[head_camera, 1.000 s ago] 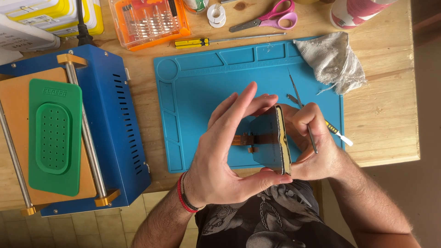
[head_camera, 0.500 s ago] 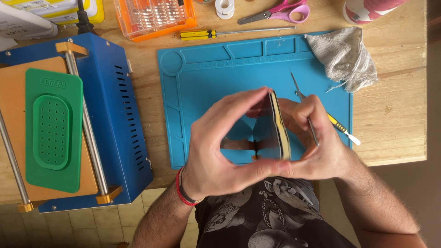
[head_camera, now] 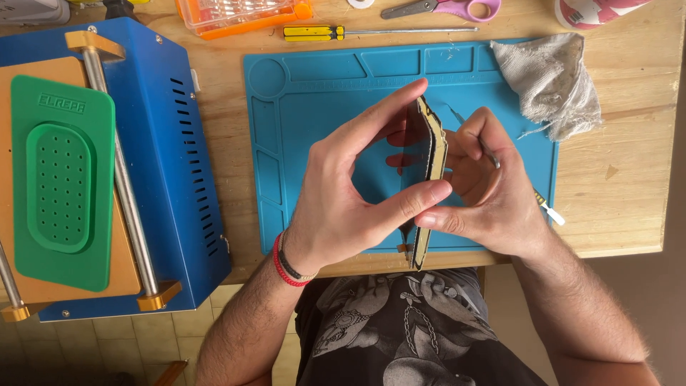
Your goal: The person uses a yellow and black prying tool to separate the screen assembly from the phone's frame. They then use tweezers to peel off a protective film from the screen surface.
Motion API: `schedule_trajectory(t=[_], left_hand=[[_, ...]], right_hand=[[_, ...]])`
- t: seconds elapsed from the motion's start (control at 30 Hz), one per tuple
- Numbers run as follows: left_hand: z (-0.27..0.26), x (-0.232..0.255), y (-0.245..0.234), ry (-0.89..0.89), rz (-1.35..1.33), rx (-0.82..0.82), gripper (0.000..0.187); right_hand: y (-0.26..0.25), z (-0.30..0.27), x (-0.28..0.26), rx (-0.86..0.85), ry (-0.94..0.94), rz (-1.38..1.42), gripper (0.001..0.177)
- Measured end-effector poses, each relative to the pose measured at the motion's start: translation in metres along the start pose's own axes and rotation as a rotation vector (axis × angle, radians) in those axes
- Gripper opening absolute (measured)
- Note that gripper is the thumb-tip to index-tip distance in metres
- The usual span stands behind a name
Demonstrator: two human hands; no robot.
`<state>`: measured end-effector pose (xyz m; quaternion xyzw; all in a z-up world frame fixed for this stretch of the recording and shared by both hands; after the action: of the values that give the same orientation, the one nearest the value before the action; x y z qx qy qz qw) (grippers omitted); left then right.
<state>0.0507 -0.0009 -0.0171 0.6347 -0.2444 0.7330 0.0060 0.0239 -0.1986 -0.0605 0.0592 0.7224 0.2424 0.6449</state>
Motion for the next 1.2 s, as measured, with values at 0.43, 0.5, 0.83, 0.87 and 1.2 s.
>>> schedule_trajectory(t=[0.43,0.5,0.83,0.87,1.2], left_hand=[[0.0,-0.007,0.001,-0.016,0.014,0.027,0.074],[0.0,-0.01,0.002,-0.035,0.01,0.031,0.075],[0.0,-0.008,-0.003,0.034,-0.065,-0.001,0.07],[0.0,-0.008,-0.003,0.038,-0.064,-0.001,0.07],[-0.001,-0.014,-0.001,0.052,-0.053,0.008,0.069]], right_hand=[[0.001,-0.002,-0.002,-0.017,0.03,-0.016,0.062],[0.002,-0.004,-0.003,-0.024,0.055,-0.009,0.061],[-0.001,-0.004,-0.002,-0.026,0.02,-0.001,0.062],[-0.002,-0.005,-0.002,-0.01,0.025,-0.02,0.062],[0.006,-0.004,-0.004,-0.022,0.015,-0.043,0.054]])
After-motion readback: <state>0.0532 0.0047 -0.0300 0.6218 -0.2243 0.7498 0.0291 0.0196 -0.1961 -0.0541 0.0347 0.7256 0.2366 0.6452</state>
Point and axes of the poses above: each hand's wrist, its own z-axis towards the middle knuckle, its own y-axis out of the palm, x = y × z, the point moved 2 cm from there along z, towards the middle knuckle, and after that the axes turned 12 degrees about z, right-handed, at the moved point
